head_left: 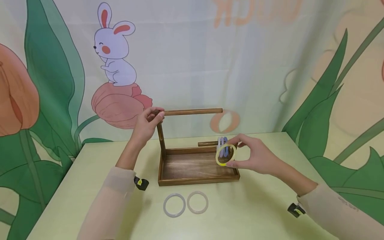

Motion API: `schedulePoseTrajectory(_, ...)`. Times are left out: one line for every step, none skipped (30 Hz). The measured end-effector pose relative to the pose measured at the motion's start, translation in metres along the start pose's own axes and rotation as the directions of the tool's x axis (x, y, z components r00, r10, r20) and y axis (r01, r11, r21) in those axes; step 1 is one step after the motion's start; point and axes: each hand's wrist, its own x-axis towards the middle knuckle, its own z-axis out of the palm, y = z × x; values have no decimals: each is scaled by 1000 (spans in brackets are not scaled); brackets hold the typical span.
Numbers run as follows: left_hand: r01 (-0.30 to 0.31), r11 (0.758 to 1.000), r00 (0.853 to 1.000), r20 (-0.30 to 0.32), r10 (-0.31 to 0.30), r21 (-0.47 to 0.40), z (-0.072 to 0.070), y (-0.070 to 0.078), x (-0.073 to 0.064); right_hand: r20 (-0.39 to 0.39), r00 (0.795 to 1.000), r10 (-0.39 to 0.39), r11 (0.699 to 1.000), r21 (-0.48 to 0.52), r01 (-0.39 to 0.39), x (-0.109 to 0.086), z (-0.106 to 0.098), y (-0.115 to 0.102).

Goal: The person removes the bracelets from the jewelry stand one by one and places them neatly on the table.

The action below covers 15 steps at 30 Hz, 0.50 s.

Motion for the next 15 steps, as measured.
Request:
schedulePoseTrajectory(1,1000,1000,-1,-1,1,0,1,0,2,1000,6,1000,11,-6,-3,4,0)
schedulePoseTrajectory(1,1000,1000,0,-1,2,1,1,0,5,1000,12,1000,24,-13,-7,8,1)
schedulePoseTrajectory(2,1000,1000,1,-2,2,1,1,0,8,1000,16,999,38,-17,-10,12,2)
schedulePoseTrajectory(2,1000,1000,2,-2,6,1,1,1,10,1000,16,998,57,-17,-13,16,3)
schedulePoseTrajectory(3,1000,1000,3,-3,7,1,2,1,10,1000,15,998,69,-16,-16,21,4)
schedulePoseTrajectory(4,1000,1000,4,-4,11,1,2,1,13,1000,10,997,74,-11,-19,26,6)
schedulePoseTrajectory(3,1000,1000,5,-3,13,1,3,1,17,1000,2,997,77,-4,-22,31,8)
schedulePoseTrajectory(4,1000,1000,7,-4,16,1,3,1,27,1000,-2,997,83,0,-24,36,10)
schedulePoseTrajectory(5,1000,1000,9,-5,21,1,2,0,36,999,-6,996,87,3,-27,41,12)
schedulePoseTrajectory(5,1000,1000,10,-5,26,1,2,0,44,999,-6,996,90,2,-30,46,13)
schedulePoseTrajectory(7,1000,1000,10,-7,26,0,2,0,52,999,-4,995,95,-1,-33,50,15)
schedulePoseTrajectory(8,1000,1000,10,-8,24,0,2,0,58,998,3,995,103,-9,-36,54,16)
schedulePoseTrajectory(8,1000,1000,11,-9,24,1,1,0,62,998,16,993,113,-23,-38,58,18)
schedulePoseTrajectory(8,1000,1000,11,-9,23,1,1,-1,62,998,30,991,128,-38,-41,61,19)
schedulePoseTrajectory(7,1000,1000,11,-8,24,1,1,-1,57,998,41,989,138,-48,-44,65,21)
